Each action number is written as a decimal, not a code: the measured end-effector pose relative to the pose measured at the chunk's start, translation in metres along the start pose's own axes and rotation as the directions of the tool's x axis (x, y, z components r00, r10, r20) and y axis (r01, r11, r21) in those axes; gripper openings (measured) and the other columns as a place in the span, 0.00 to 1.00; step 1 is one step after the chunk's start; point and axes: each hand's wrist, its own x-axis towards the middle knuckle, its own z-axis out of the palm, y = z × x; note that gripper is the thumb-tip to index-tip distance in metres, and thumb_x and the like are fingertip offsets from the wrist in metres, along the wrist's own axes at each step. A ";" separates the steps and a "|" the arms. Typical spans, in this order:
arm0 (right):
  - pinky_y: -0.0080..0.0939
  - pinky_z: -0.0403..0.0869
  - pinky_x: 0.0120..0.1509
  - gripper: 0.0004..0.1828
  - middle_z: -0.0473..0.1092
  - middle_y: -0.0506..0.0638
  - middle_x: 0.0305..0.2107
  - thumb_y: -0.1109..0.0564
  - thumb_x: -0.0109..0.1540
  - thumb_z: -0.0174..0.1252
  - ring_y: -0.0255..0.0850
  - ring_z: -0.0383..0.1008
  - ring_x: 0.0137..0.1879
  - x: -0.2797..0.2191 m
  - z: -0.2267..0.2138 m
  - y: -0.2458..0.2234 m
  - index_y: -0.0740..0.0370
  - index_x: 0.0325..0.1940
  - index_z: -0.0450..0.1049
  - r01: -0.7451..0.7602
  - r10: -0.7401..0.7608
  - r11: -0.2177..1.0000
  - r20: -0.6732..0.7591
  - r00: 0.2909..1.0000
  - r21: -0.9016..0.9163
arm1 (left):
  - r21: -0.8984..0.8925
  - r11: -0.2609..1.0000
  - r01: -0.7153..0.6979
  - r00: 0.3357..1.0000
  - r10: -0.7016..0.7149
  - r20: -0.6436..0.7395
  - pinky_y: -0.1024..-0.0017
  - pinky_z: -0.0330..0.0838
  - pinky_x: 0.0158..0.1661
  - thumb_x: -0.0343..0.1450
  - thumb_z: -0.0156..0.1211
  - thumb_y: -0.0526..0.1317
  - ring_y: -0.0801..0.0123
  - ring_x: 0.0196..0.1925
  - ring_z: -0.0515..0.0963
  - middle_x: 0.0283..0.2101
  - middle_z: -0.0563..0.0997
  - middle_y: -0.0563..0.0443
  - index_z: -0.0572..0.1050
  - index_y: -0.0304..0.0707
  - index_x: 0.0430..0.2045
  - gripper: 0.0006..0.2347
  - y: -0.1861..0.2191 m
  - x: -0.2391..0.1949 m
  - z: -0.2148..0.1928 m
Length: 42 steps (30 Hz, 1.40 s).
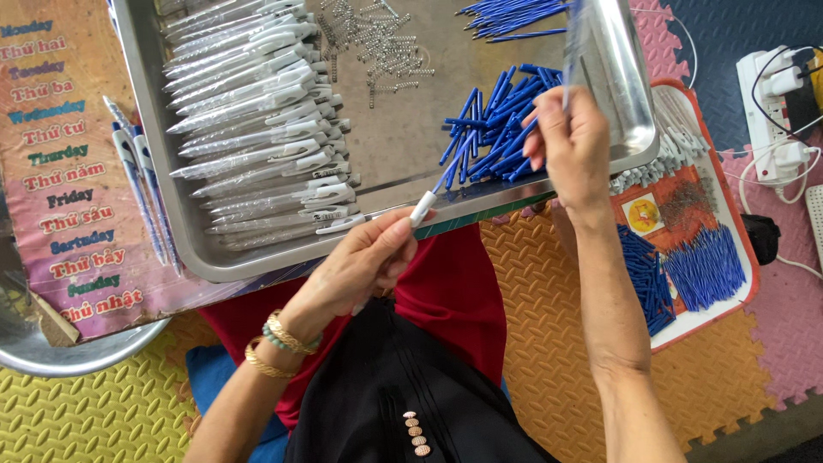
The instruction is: The person assembles pens by inserting blue ink cartridges into white pen bodies. They pick up a pen body and a cartridge, insert the cartridge, and place the assembled pen into a metal bowl. The person repeats this process throughout the video.
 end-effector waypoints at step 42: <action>0.29 0.54 0.24 0.12 0.76 0.52 0.29 0.48 0.74 0.63 0.26 0.54 0.19 0.045 0.023 -0.023 0.58 0.45 0.79 -0.184 0.166 0.835 0.080 0.983 0.519 | 0.973 0.208 -0.103 0.919 0.393 0.014 0.81 0.69 0.21 0.77 0.76 0.41 0.80 0.16 0.72 0.17 0.77 0.61 0.77 0.45 0.23 0.14 0.106 0.079 -0.008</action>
